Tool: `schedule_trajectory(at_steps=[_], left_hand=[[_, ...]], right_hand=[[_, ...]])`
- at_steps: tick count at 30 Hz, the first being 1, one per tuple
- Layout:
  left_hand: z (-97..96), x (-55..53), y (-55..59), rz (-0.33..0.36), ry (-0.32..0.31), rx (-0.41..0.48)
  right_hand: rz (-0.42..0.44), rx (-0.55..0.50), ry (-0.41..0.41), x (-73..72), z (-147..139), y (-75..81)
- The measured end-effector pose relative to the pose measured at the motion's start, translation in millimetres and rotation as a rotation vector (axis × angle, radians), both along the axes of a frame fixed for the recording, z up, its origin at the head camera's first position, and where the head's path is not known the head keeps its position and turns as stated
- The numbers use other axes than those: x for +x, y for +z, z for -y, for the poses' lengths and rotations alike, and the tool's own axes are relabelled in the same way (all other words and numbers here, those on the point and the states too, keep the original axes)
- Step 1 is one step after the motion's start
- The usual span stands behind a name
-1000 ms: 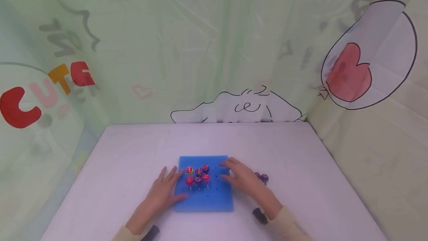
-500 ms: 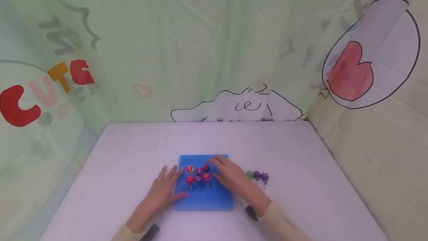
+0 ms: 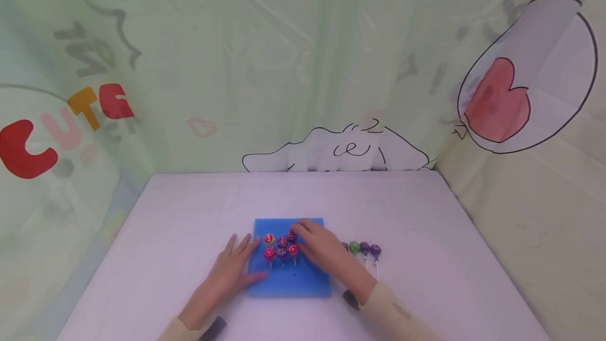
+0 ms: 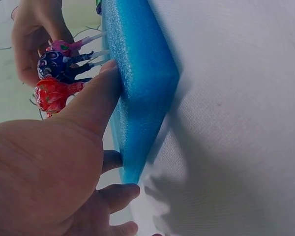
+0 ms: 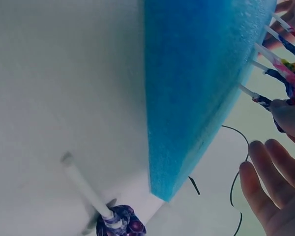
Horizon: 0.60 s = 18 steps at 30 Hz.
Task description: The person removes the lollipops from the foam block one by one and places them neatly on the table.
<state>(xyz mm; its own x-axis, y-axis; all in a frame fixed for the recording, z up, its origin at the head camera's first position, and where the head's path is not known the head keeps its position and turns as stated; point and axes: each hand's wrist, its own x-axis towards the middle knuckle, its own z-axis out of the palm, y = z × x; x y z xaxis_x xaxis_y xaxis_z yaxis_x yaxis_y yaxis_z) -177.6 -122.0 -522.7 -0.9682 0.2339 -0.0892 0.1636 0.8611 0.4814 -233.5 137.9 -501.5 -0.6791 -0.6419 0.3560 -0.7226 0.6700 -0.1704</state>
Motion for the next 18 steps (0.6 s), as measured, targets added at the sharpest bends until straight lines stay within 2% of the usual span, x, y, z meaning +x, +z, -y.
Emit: schedule_trajectory(at_steps=[6,18], left_hand=[[0.3,-0.2,-0.8,-0.008,-0.002,0.003],[0.0,0.4,0.8,-0.003,0.001,0.014]], right_hand=[[-0.041,-0.007,-0.009,-1.9,3.7,-4.2],[-0.037,-0.022,-0.023,-1.1,6.6,-4.3]])
